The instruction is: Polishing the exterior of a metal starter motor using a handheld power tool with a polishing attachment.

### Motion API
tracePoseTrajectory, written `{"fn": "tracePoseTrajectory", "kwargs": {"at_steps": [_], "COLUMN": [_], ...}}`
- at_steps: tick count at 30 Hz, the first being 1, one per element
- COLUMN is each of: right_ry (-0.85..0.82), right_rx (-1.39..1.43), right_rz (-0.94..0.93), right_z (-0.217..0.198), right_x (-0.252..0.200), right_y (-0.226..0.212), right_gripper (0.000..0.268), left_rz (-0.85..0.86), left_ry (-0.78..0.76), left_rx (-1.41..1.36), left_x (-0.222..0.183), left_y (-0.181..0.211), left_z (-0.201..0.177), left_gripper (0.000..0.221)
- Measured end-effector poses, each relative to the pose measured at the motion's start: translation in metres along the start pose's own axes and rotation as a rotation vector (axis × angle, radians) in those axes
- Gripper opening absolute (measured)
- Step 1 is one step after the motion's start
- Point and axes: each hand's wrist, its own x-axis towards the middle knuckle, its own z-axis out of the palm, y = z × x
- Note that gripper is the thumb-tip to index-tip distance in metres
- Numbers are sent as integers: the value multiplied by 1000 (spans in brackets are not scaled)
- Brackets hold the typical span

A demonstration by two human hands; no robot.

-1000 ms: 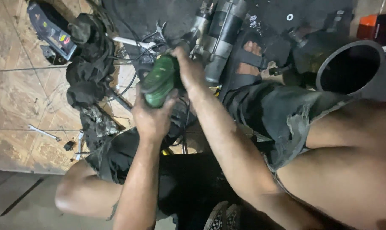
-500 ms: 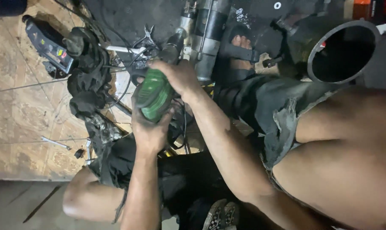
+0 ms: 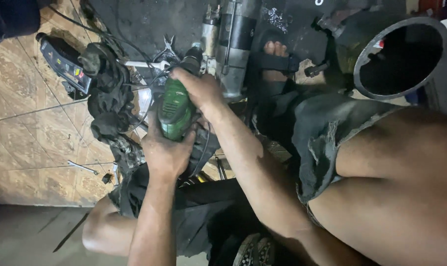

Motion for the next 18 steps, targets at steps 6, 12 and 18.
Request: {"fn": "tracePoseTrajectory", "kwargs": {"at_steps": [6,12,18], "right_ry": [40,55,99], "right_rx": [41,-48,18], "right_rz": [-14,-56,-34], "right_z": [-7,-14,-15], "right_x": [-15,-10,-17], "right_y": [-1,-8,-2], "right_gripper": [85,88,80], "left_rz": [6,28,39], "left_ry": [24,25,59], "left_rx": [12,16,32], "left_x": [-2,4,-7], "left_y": [-2,-5,-14], "left_z": [1,12,12], "left_gripper": [70,70,75]}}
